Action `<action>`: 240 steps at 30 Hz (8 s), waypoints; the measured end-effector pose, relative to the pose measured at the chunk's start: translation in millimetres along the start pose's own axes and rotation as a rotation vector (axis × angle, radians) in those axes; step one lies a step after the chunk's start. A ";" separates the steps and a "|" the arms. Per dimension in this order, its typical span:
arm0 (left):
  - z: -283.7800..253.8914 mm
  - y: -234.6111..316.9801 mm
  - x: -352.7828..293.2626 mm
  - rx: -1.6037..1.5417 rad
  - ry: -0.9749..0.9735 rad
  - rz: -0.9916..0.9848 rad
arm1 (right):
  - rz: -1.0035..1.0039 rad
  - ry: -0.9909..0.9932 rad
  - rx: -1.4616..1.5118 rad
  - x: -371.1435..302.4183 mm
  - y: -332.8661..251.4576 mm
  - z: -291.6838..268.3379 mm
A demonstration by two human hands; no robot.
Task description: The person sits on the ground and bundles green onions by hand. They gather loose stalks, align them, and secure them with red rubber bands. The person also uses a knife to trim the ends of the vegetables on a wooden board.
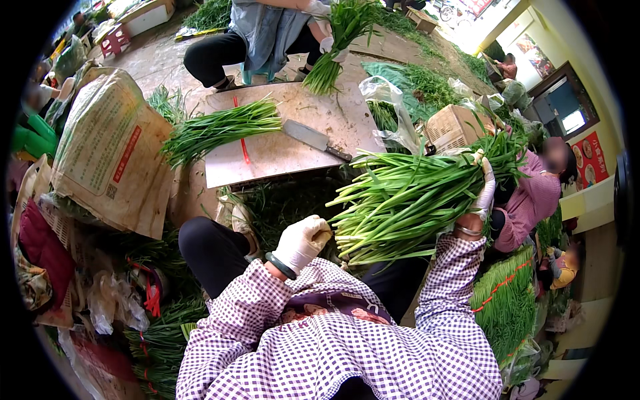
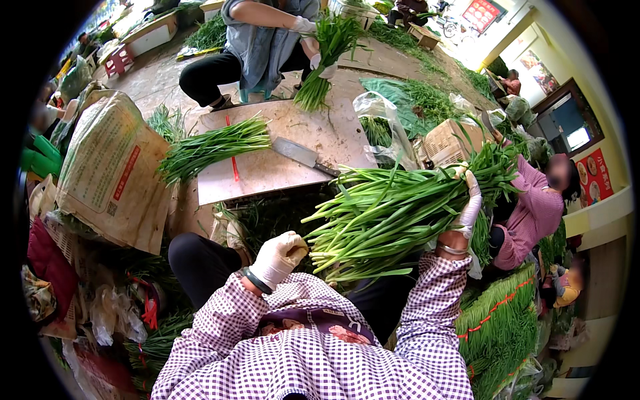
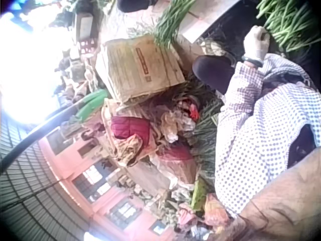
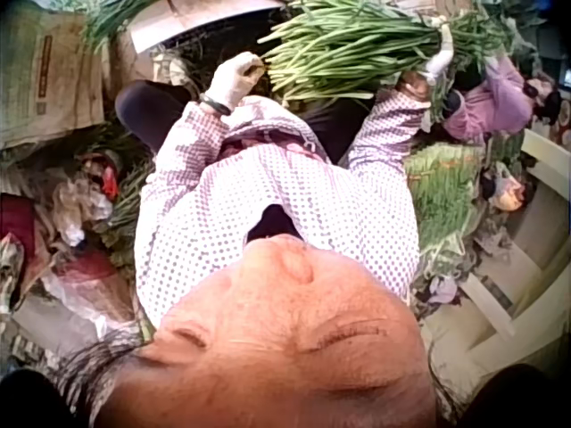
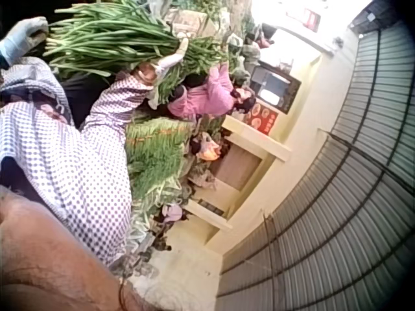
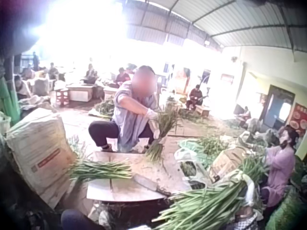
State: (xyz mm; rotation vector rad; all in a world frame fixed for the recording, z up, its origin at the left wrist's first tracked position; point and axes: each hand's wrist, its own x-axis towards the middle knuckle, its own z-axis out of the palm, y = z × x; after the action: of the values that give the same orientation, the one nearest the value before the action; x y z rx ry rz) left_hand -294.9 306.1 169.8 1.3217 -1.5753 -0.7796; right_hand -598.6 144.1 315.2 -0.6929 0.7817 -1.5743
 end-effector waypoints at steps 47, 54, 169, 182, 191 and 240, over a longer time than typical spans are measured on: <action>21.6 3.2 3.8 -1.381 -0.203 -0.705 | 0.097 0.274 0.012 14.7 41.8 -39.3; 22.1 -34.5 2.8 -1.362 -0.221 -0.594 | 0.103 0.209 0.044 6.4 40.4 -22.4; 72.0 -107.4 12.8 -1.205 0.092 -0.559 | -0.012 0.237 0.060 68.4 54.9 24.0; 43.2 -69.9 3.4 -1.026 0.110 -0.490 | -0.059 0.236 0.021 87.7 61.5 2.5; 59.5 -47.6 1.2 -0.963 0.717 -0.354 | -0.086 0.230 0.039 75.1 64.2 17.6; 58.4 -81.6 12.0 -1.333 -0.236 -0.452 | 0.118 0.247 0.085 79.0 67.2 1.0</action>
State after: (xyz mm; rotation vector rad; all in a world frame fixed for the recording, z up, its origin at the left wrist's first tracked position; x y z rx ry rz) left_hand -316.3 271.1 77.4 0.5369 -0.5418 -1.8602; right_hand -568.8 59.8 262.6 -0.3876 0.9142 -1.5928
